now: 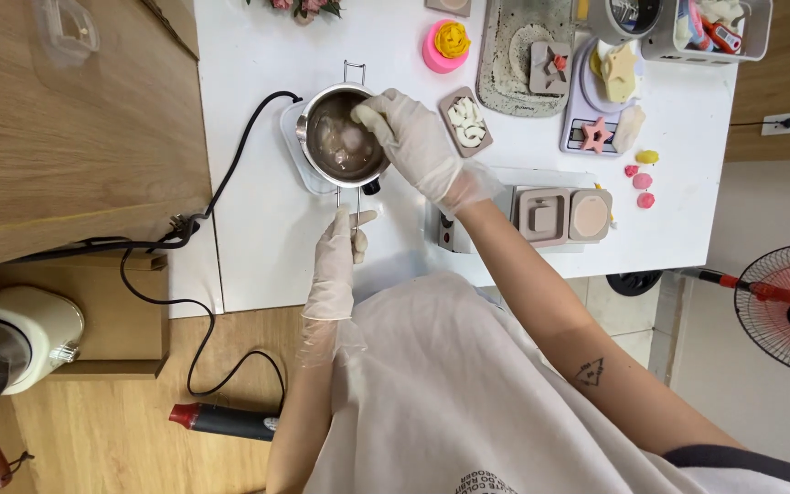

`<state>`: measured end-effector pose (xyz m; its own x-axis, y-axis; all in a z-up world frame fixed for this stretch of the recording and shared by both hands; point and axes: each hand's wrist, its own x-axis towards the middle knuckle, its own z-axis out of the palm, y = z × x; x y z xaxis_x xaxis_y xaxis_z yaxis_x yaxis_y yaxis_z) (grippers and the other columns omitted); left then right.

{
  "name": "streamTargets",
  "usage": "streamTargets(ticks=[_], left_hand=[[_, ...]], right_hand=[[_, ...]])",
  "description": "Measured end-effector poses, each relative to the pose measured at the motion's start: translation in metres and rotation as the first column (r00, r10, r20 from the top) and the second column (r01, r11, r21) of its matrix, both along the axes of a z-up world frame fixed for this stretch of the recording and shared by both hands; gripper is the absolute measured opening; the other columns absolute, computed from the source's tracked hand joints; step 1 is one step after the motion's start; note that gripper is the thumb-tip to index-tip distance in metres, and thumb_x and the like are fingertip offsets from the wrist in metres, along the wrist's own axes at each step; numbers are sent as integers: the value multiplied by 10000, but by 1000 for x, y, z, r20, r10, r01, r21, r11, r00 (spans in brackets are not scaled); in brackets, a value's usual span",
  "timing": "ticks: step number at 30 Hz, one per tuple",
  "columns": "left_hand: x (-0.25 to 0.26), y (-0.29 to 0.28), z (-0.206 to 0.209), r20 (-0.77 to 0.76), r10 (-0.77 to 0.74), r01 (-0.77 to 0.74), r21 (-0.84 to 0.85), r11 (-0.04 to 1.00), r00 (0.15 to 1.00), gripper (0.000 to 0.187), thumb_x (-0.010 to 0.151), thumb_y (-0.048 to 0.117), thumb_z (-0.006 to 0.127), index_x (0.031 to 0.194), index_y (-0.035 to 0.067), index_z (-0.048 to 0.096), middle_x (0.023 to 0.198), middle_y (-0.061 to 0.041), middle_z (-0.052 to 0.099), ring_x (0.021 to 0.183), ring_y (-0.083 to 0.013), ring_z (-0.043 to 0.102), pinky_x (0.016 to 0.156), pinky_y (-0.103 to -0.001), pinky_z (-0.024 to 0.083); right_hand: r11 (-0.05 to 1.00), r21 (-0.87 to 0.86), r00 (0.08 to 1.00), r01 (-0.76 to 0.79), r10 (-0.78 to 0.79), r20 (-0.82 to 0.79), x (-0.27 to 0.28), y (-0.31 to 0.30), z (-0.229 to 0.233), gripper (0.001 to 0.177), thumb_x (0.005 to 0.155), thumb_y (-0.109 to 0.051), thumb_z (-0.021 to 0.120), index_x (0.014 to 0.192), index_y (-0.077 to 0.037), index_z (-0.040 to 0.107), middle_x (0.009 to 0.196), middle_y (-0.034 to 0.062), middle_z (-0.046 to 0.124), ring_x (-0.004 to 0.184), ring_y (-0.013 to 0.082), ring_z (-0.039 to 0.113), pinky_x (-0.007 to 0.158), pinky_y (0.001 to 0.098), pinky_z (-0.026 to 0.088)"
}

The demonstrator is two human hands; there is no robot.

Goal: Melt wax in a pot on a heater and pour it into a candle mold.

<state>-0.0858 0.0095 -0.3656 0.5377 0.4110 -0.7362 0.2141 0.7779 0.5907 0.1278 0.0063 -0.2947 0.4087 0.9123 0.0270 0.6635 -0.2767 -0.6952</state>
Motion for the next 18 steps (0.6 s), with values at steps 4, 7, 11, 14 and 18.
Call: streamTargets(ticks=[4,7,11,14,18], left_hand=[[-1,-2,-9,38,30,-29,-25,999,999,542,1063,471,442,1072,47,780,594,72,471,523,-49,372,473,-220,306],[0,-3,-6,-14,49,-50,-59,997,999,532,1071,467,460,1060,43,781,605,82,468,534,-36,362,473,-216,268],[0,-3,-8,-3,47,-47,-8,999,999,539,1066,468,441,1059,48,780,586,78,465,517,-38,355,461,-219,272],[-1,2,4,-13,45,-45,16,999,999,545,1067,468,434,1061,49,782,585,79,450,514,-38,349,461,-218,279],[-1,5,16,-55,17,-16,27,1000,998,559,1063,471,419,1057,48,784,580,82,425,502,-42,317,454,-220,270]], right_hand=[[999,7,993,33,-34,112,-11,-12,-1,260,1100,-277,574,1049,-59,709,893,118,723,804,246,699,752,343,554],[986,-45,942,159,-165,-291,-20,-12,-3,273,1077,-280,574,1039,-37,691,874,126,743,795,252,716,748,333,581],[991,35,981,126,-120,-154,-22,-9,8,271,1058,-273,585,1079,-48,735,929,146,755,821,272,723,767,350,572],[991,-19,989,132,-133,-60,-21,-7,10,272,1061,-286,592,1047,-59,741,921,130,766,822,258,738,769,351,571],[981,-149,958,123,-157,-240,-23,-5,25,272,1028,-306,578,1060,-89,737,886,118,763,756,223,755,732,335,587]])
